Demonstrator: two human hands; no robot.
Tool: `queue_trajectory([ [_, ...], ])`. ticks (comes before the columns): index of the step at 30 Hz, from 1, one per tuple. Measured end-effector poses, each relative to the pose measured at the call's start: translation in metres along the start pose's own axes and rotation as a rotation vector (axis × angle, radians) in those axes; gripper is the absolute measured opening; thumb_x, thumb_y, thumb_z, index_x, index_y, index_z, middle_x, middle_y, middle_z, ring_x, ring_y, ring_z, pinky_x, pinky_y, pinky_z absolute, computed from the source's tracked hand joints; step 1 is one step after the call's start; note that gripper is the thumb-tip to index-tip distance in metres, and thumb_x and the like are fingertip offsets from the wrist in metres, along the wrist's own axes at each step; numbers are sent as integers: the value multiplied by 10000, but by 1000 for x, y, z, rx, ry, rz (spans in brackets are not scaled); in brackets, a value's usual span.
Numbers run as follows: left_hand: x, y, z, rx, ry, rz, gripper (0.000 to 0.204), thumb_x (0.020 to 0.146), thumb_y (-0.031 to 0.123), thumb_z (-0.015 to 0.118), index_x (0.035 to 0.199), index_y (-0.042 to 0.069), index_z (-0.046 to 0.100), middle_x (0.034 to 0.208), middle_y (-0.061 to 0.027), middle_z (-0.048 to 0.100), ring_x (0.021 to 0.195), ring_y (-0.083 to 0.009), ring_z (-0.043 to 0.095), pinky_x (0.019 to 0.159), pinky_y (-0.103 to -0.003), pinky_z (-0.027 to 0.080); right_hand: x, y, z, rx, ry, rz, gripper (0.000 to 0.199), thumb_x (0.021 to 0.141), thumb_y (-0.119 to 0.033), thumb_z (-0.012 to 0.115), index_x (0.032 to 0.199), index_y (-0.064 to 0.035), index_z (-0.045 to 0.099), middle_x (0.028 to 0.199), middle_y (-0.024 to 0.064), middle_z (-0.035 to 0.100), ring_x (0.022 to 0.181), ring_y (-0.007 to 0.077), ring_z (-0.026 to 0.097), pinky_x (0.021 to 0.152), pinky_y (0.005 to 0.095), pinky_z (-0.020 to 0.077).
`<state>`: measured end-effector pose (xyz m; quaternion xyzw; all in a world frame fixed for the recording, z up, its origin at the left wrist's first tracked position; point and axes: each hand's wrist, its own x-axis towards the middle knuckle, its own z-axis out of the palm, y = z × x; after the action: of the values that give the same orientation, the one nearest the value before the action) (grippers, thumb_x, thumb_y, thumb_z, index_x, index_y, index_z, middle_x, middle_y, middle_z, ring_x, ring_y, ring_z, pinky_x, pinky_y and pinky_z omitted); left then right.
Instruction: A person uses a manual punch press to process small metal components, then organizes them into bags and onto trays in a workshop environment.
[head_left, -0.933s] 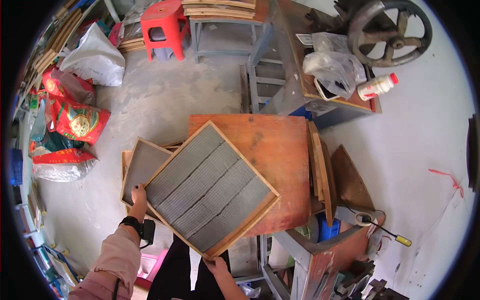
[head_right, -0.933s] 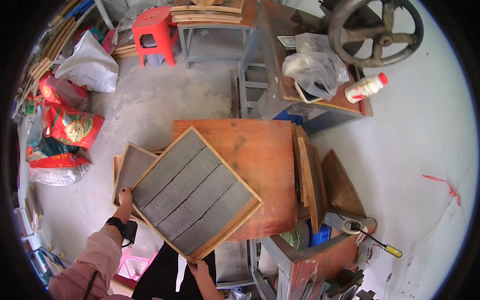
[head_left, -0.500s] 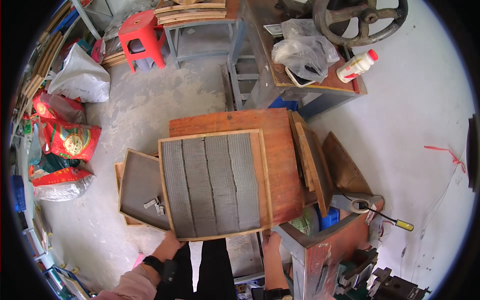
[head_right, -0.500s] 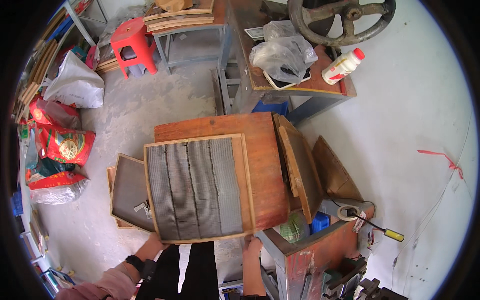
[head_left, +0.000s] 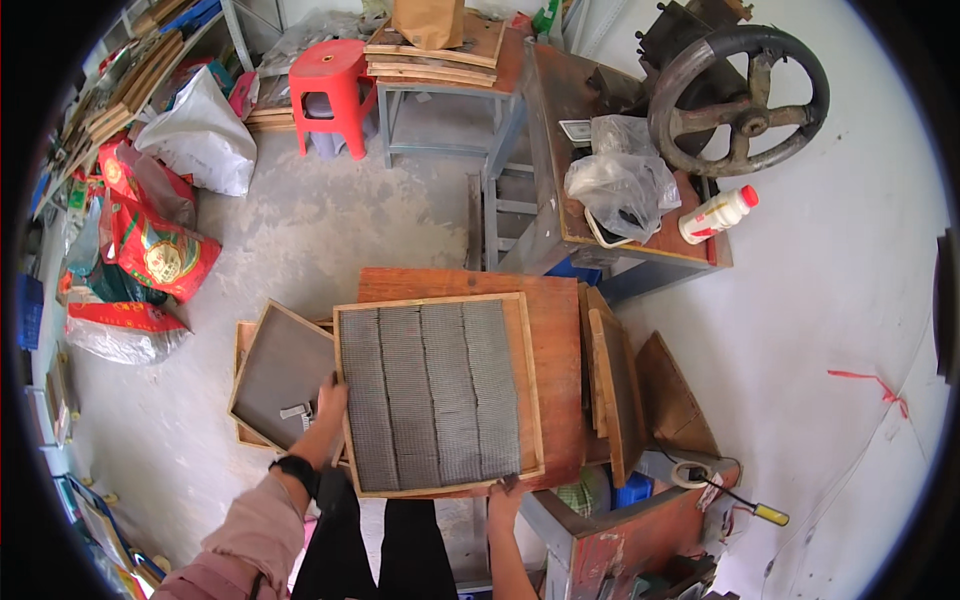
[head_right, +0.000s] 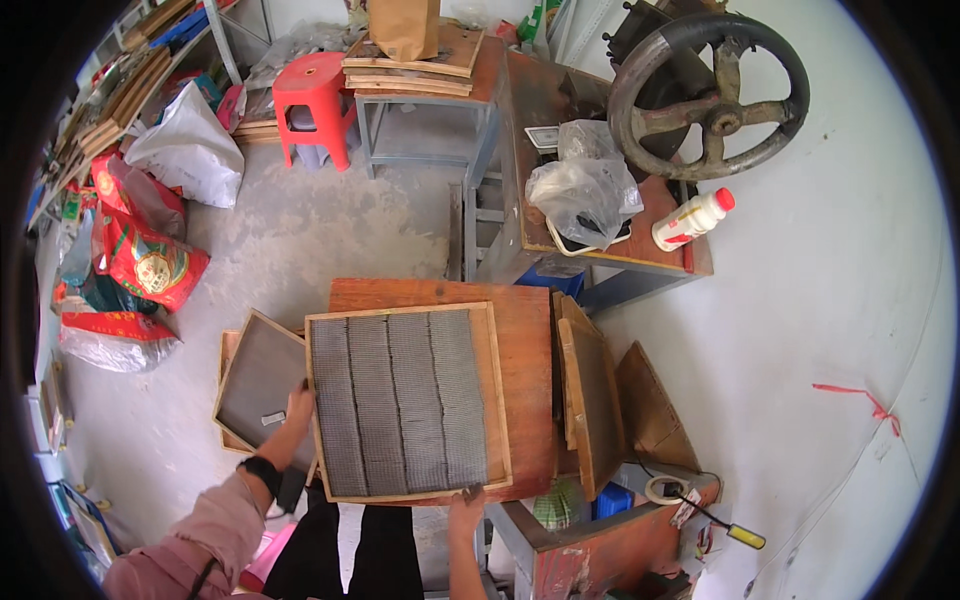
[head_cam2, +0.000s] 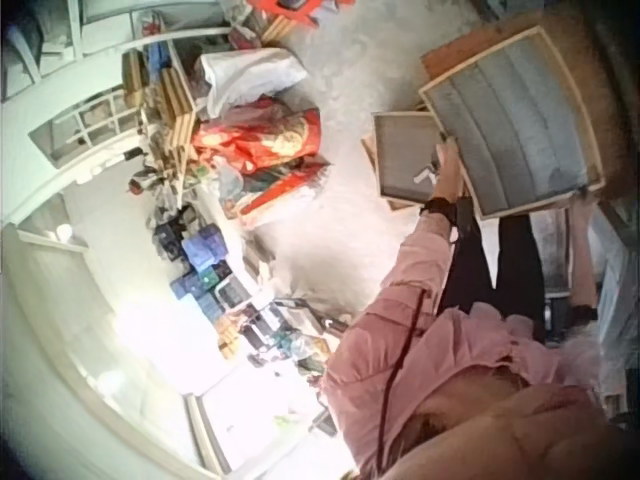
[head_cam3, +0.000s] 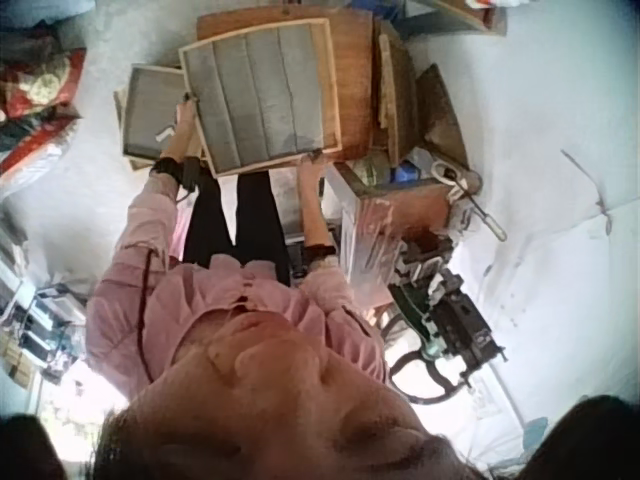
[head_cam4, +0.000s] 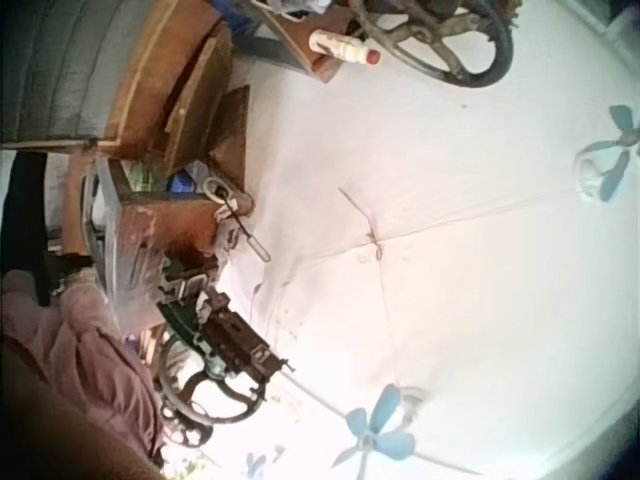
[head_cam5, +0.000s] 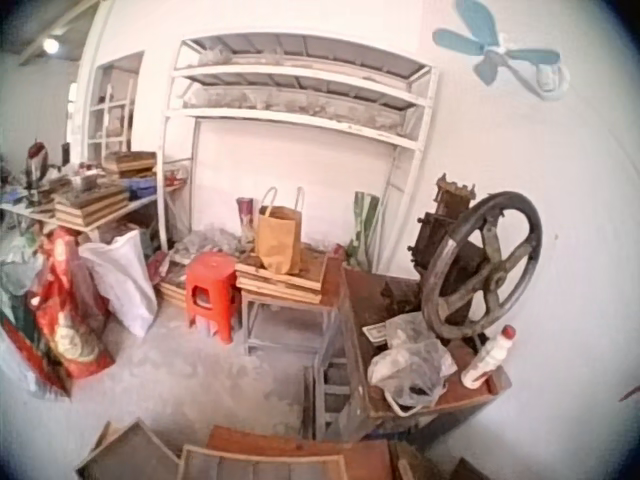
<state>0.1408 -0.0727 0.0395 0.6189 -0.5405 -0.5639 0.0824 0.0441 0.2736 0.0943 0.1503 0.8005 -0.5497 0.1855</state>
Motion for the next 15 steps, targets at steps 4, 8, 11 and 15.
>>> queue_trajectory([
  [4,14,32,9,-293,48,-329,484,746,125,521,1174,-67,405,1004,-193,554,886,-315,563,709,-388,468,-6,40,-21,167,-143,146,445,723,26,486,1155,46,382,985,115,518,705,124,487,601,225,411],
  [8,-6,50,19,-418,42,-296,480,732,90,543,1159,-78,404,1019,-196,538,869,-315,567,672,-401,482,-23,37,-37,129,-188,439,437,745,4,505,1161,53,382,989,133,536,747,145,523,628,237,440],
  [11,-8,62,20,-330,5,-259,356,752,86,543,1053,-84,457,934,-180,551,803,-288,574,648,-405,488,-36,50,-44,53,-289,495,399,772,-24,517,1148,59,411,1000,142,561,856,189,571,729,283,483],
  [15,-14,88,54,-43,-98,-200,554,709,130,620,1164,-89,393,988,-222,537,868,-330,574,694,-398,492,-34,66,-51,-157,-367,491,332,784,-62,527,1093,49,482,955,120,593,829,177,576,722,273,477],
])
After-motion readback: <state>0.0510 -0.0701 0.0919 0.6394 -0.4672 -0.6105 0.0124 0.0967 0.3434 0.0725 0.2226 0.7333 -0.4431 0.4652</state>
